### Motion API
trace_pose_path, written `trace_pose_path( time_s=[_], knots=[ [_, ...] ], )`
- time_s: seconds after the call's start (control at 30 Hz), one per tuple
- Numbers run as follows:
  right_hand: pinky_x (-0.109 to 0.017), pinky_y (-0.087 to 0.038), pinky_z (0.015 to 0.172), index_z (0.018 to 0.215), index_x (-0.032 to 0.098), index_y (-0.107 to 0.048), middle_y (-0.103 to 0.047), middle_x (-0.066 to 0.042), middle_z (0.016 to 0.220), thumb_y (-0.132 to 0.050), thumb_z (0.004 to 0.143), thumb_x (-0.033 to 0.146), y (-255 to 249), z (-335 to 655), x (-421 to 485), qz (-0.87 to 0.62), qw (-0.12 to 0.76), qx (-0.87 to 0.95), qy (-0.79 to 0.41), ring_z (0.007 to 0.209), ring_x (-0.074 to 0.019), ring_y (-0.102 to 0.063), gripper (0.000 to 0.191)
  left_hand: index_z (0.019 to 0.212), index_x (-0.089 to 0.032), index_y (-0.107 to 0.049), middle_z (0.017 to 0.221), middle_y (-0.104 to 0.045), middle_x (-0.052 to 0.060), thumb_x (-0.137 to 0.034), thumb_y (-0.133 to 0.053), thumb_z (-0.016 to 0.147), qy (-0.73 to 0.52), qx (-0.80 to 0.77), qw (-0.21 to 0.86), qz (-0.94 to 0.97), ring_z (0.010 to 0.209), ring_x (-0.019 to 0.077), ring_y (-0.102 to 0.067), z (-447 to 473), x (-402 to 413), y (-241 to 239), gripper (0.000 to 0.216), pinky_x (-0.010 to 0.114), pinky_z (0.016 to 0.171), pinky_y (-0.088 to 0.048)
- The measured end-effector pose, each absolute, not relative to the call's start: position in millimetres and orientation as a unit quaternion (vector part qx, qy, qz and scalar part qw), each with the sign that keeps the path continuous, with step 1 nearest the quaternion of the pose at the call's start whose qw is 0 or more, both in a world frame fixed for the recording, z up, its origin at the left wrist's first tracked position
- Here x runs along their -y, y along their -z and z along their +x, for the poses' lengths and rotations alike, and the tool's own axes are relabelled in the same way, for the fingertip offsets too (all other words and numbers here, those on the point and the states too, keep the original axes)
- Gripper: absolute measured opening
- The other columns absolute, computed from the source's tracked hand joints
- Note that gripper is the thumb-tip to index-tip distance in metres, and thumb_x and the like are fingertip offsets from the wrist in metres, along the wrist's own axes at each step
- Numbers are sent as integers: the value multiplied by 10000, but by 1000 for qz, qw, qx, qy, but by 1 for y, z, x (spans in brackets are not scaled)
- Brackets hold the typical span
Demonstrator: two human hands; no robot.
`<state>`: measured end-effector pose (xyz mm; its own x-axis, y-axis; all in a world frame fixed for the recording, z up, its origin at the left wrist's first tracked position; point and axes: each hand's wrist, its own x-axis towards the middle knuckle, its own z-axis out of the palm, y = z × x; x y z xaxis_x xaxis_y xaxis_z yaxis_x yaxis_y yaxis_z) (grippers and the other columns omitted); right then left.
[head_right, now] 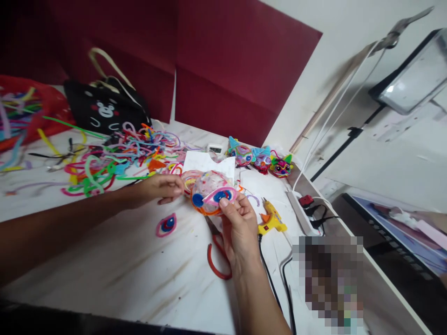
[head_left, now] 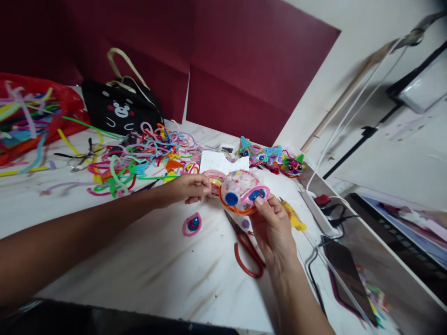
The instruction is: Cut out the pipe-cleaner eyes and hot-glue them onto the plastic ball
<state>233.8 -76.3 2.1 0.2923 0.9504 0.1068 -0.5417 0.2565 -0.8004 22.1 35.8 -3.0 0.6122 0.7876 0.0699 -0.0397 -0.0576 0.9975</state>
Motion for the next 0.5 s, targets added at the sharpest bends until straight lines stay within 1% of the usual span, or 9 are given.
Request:
trace_pose_path(
  time_s=[0.03, 0.07, 0.13, 0.2, 0.27, 0.37, 0.5],
  knots=[
    [-362, -569, 849, 866, 208, -702, -764, 9, 807, -886, 637, 211, -3, 234, 76, -334, 733, 305, -508, 727, -160, -704, 293, 742, -152, -705, 529, -568, 4, -274, -787, 715, -269, -291, 612, 685, 421, 109, -448, 19, -35, -2, 149, 215, 406, -290],
    [-356, -569, 846, 866, 205, -703, -764, 9, 805, -889, 634, 211, -3, 234, 77, -333, 734, 305, -508, 724, -157, -704, 297, 763, -163, -721, 532, -568, 4, -313, -760, 748, -193, -292, 574, 740, 443, 122, -466, 17, -34, -7, 156, 223, 427, -314],
    [-345, -570, 830, 869, 200, -702, -764, 9, 800, -889, 635, 208, -2, 233, 78, -326, 734, 309, -509, 720, -153, -704, 300, 767, -184, -725, 591, -605, 12, -353, -723, 774, -109, -306, 460, 826, 521, 146, -520, 13, -28, -13, 169, 239, 494, -348],
    [-324, -571, 801, 882, 193, -702, -765, 9, 794, -883, 645, 202, -1, 231, 79, -318, 737, 313, -508, 708, -145, -702, 299, 758, -195, -703, 669, -632, 13, -374, -721, 756, -79, -337, 332, 878, 608, 164, -556, 10, -21, -12, 180, 252, 559, -352],
    [-294, -570, 775, 886, 185, -701, -769, 8, 795, -880, 649, 195, 0, 230, 79, -312, 741, 312, -507, 706, -134, -703, 297, 804, -197, -670, 746, -627, 7, -428, -716, 737, -53, -374, 245, 893, 664, 176, -558, 7, -12, -4, 245, 264, 591, -341],
    [-262, -572, 740, 887, 175, -702, -777, 3, 793, -886, 640, 192, 0, 230, 79, -309, 738, 309, -514, 694, -122, -707, 308, 853, -190, -607, 857, -621, 23, -485, -693, 733, -42, -412, 215, 884, 763, 206, -569, 5, -1, 11, 330, 284, 639, -349],
    [-244, -580, 747, 857, 175, -691, -777, 13, 747, -911, 589, 177, -2, 230, 79, -312, 736, 299, -521, 670, -111, -713, 347, 842, -186, -558, 883, -592, 39, -455, -701, 693, -61, -423, 201, 881, 821, 233, -556, 9, 6, 23, 340, 305, 680, -350]
  ],
)
